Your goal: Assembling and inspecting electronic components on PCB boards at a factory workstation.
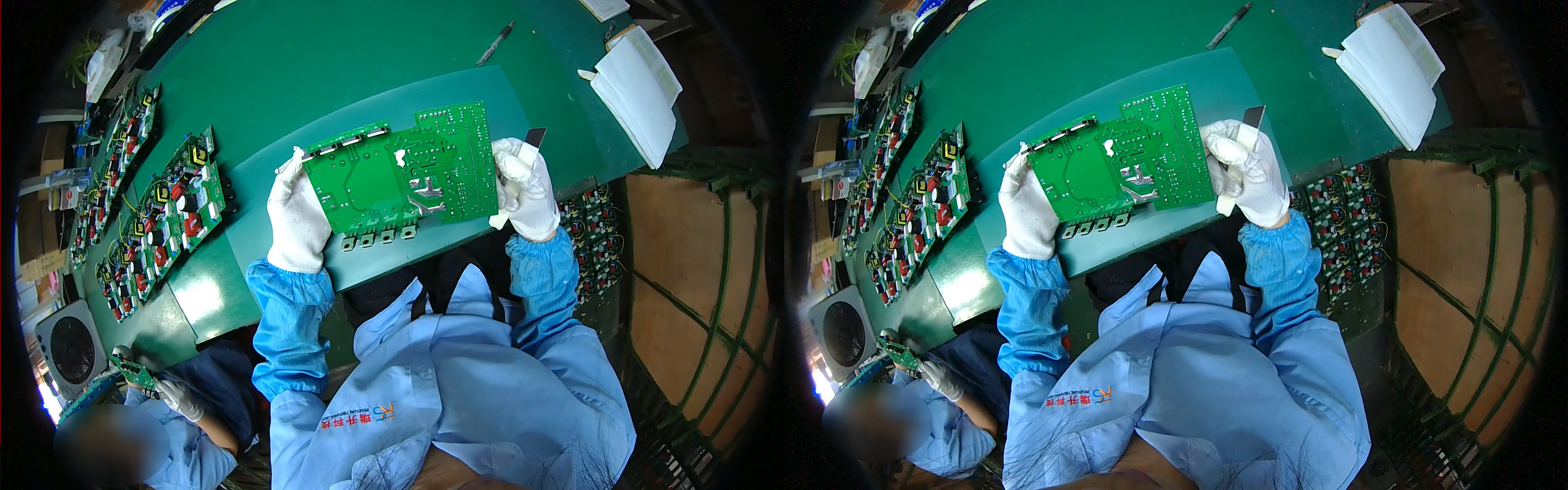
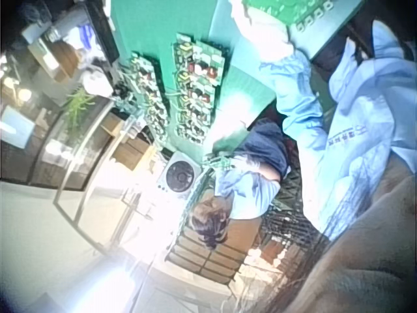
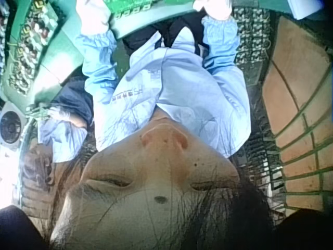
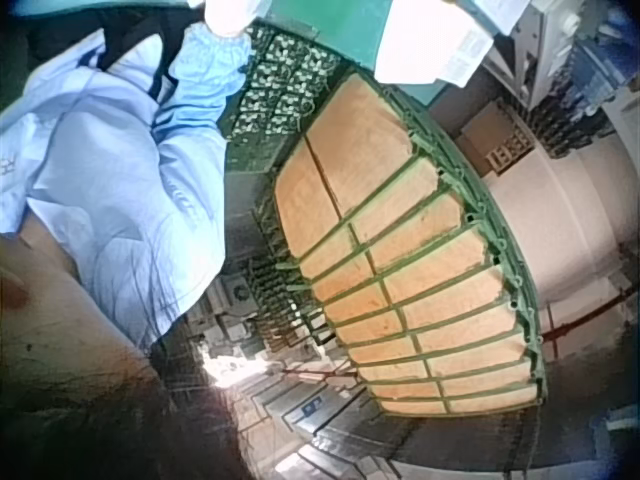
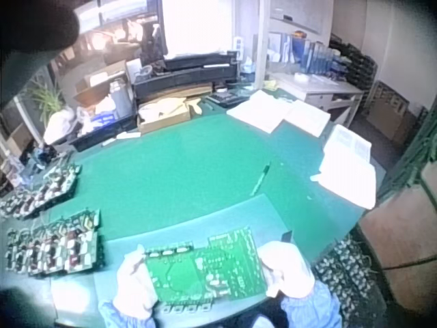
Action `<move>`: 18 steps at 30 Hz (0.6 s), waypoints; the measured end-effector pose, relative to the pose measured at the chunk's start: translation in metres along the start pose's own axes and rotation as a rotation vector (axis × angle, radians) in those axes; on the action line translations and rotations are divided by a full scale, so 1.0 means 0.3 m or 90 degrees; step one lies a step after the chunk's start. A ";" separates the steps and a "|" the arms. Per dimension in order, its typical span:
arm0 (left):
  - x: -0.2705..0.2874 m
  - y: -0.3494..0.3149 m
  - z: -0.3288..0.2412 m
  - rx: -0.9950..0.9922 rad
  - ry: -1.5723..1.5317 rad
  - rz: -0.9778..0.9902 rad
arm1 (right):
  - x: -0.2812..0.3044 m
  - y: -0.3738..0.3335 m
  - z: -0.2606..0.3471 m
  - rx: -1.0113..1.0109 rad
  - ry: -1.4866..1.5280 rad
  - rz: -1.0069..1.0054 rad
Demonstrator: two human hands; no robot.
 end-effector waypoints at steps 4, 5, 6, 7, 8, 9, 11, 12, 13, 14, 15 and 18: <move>0.007 0.002 0.001 -0.016 -0.010 -0.004 | 0.003 0.000 0.001 0.005 -0.008 0.003; 0.007 0.001 0.001 -0.019 -0.009 0.002 | 0.002 0.000 0.002 0.004 -0.006 0.002; 0.006 0.001 0.001 -0.021 -0.008 0.009 | 0.002 0.001 0.002 0.002 -0.004 0.002; 0.008 0.001 0.002 -0.022 -0.008 0.009 | 0.003 0.001 0.001 0.002 -0.004 0.002; 0.011 0.002 0.002 -0.027 -0.009 0.001 | 0.005 0.000 -0.001 -0.001 -0.012 -0.001; 0.012 0.002 0.002 -0.033 -0.010 -0.007 | 0.006 0.000 -0.002 -0.004 -0.020 -0.005; 0.008 -0.003 -0.001 -0.027 -0.016 0.003 | 0.003 -0.001 -0.003 -0.006 -0.016 -0.009; 0.006 -0.005 -0.002 -0.021 -0.022 0.013 | 0.001 -0.001 -0.003 -0.008 -0.011 -0.014; 0.007 -0.004 -0.001 -0.020 -0.022 0.014 | 0.003 -0.002 -0.004 -0.007 -0.012 -0.015; 0.010 -0.002 0.000 -0.016 -0.023 0.009 | 0.004 -0.003 -0.005 -0.003 -0.008 -0.010; 0.012 -0.001 0.001 -0.011 -0.024 0.003 | 0.005 -0.004 -0.005 0.001 -0.005 -0.005; 0.000 -0.010 0.003 -0.041 0.021 0.007 | -0.002 -0.007 0.002 -0.001 -0.008 -0.016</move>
Point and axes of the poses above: each hand's wrist, its own y-axis towards the middle knuckle, its own x-axis out of the back of the hand, z = x × y, the point moved 1 cm from there along y, towards the middle knuckle, and after that the axes turned 5 degrees about -y, right-handed, at the moved point
